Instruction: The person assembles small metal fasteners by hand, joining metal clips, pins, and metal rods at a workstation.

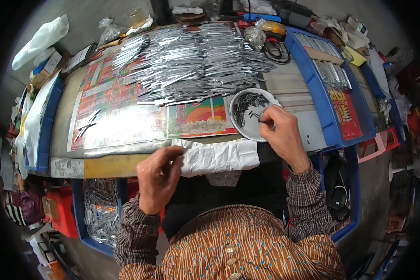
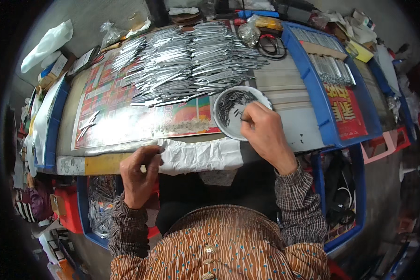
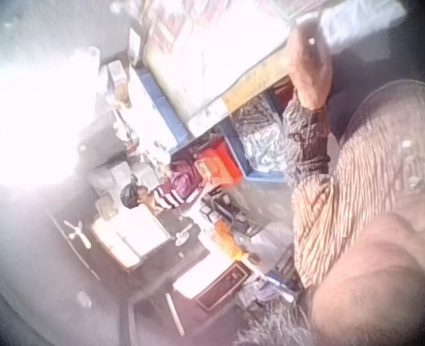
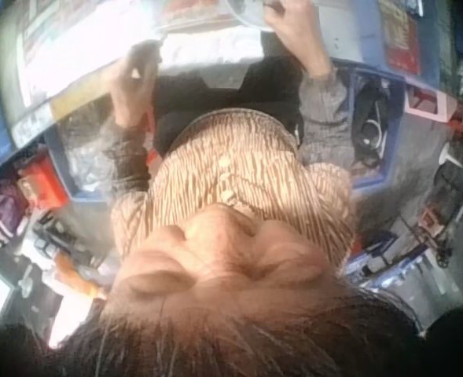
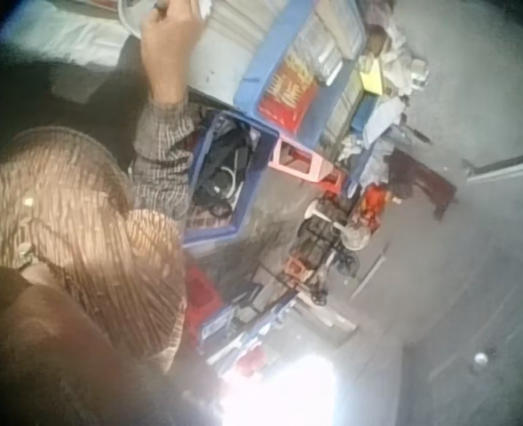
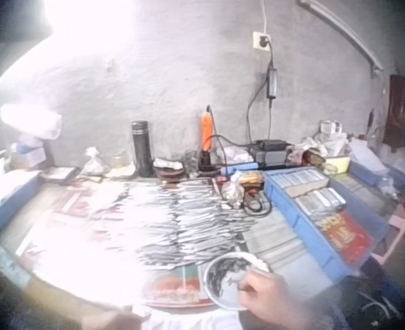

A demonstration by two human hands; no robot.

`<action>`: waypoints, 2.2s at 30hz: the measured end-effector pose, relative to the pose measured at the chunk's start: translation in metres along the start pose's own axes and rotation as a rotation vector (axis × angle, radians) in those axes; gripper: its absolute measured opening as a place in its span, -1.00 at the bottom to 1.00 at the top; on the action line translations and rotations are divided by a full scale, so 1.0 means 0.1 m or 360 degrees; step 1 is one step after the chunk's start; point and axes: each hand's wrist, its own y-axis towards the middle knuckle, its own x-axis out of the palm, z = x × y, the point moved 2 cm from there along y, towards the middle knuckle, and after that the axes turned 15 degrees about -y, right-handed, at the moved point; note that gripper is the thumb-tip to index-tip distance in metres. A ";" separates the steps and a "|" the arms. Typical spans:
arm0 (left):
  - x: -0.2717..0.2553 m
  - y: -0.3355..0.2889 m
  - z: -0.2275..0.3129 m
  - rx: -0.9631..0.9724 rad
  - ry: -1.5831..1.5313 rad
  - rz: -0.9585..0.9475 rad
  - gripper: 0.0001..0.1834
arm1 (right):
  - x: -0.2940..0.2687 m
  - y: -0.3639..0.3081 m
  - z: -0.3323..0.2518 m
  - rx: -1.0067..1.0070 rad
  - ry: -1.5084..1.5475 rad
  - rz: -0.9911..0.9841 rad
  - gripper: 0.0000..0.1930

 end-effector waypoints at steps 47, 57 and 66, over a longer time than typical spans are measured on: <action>0.54 -0.30 0.14 0.0118 -0.0350 -0.0140 -0.78 | 0.13 -0.44 -0.59 0.0374 0.1544 -0.0576 -0.94; 0.48 -0.34 0.14 0.0269 -0.0385 -0.0131 -0.77 | 0.15 -0.49 -0.59 0.0186 0.1424 -0.0512 -0.96; -0.09 -0.23 0.06 0.0294 0.0245 -0.0066 -0.75 | 0.22 -0.48 -0.58 0.0222 0.1146 -0.0384 -0.89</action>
